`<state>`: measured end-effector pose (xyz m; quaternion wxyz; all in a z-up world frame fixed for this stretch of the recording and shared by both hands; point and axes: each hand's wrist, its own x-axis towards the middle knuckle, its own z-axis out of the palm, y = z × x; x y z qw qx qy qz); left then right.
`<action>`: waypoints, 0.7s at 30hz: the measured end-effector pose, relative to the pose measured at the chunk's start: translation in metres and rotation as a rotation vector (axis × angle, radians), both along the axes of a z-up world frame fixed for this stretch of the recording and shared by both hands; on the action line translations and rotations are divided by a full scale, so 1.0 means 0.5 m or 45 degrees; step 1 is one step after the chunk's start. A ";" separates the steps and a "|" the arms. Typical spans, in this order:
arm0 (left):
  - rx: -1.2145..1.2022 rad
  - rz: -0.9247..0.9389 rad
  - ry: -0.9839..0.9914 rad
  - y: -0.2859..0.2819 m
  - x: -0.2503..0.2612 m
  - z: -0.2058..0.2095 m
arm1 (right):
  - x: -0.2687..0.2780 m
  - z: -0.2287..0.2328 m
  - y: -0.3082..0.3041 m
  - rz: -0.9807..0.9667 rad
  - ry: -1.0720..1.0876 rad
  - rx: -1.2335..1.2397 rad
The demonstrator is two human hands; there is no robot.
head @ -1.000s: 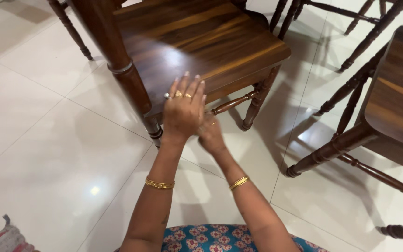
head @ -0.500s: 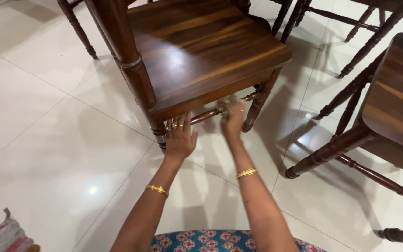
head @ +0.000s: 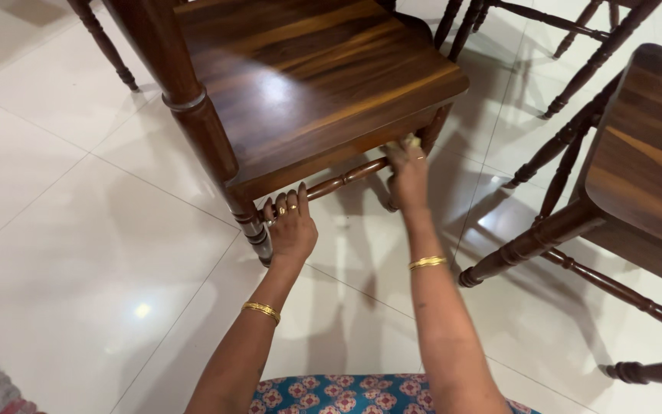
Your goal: The person wipes down wooden dining chairs with a cloth, cleaning the back slats, seat, legs, and rungs.
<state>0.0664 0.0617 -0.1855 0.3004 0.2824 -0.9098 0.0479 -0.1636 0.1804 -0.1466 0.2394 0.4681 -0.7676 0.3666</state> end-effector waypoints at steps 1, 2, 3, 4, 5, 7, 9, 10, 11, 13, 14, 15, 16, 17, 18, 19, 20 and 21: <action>0.017 0.020 -0.045 0.000 -0.004 0.004 | -0.017 -0.013 0.003 -0.046 -0.040 -0.006; 0.035 0.040 -0.090 -0.001 -0.006 0.008 | -0.029 -0.030 0.002 -0.093 -0.080 -0.011; 0.028 0.040 -0.097 0.000 -0.010 0.009 | -0.026 -0.054 -0.012 -0.146 -0.094 -0.028; 0.021 0.039 -0.104 0.000 -0.013 0.010 | -0.008 -0.080 -0.041 -0.199 -0.108 -0.045; 0.013 0.046 -0.103 -0.001 -0.019 0.012 | 0.006 -0.094 -0.069 -0.244 -0.115 -0.064; 0.017 0.066 -0.111 0.001 -0.035 0.018 | 0.080 -0.122 -0.081 -0.161 -0.367 -0.154; 0.025 0.066 -0.110 0.002 -0.045 0.025 | 0.147 -0.114 -0.076 -0.031 -0.394 -0.268; 0.032 0.059 -0.100 0.000 -0.048 0.030 | 0.189 -0.105 -0.077 -0.026 -0.417 -0.257; 0.041 0.051 -0.079 0.000 -0.061 0.036 | 0.219 -0.089 -0.075 -0.022 -0.429 -0.244; 0.158 0.020 -0.080 -0.008 -0.076 0.045 | 0.269 -0.058 -0.060 0.082 -0.627 -0.214; 0.215 0.002 -0.081 -0.015 -0.084 0.049 | 0.278 -0.044 -0.054 0.134 -0.725 -0.199; 0.157 -0.006 -0.024 -0.021 -0.087 0.050 | 0.285 -0.034 -0.050 0.112 -0.663 -0.263; 0.099 -0.014 0.033 -0.027 -0.092 0.051 | 0.288 -0.028 -0.047 0.090 -0.600 -0.325; 0.039 -0.020 0.089 -0.031 -0.093 0.052 | 0.290 -0.024 -0.045 0.070 -0.538 -0.389; 0.018 -0.059 0.131 -0.032 -0.088 0.053 | 0.289 -0.023 -0.044 0.053 -0.412 -0.377; -0.007 -0.099 0.176 -0.037 -0.083 0.058 | 0.282 -0.019 -0.045 0.037 -0.283 -0.367; -0.031 -0.138 0.222 -0.039 -0.081 0.063 | 0.272 -0.015 -0.049 0.022 -0.153 -0.355; -0.021 -0.127 0.206 -0.037 -0.081 0.065 | 0.259 -0.013 -0.053 0.031 -0.047 -0.286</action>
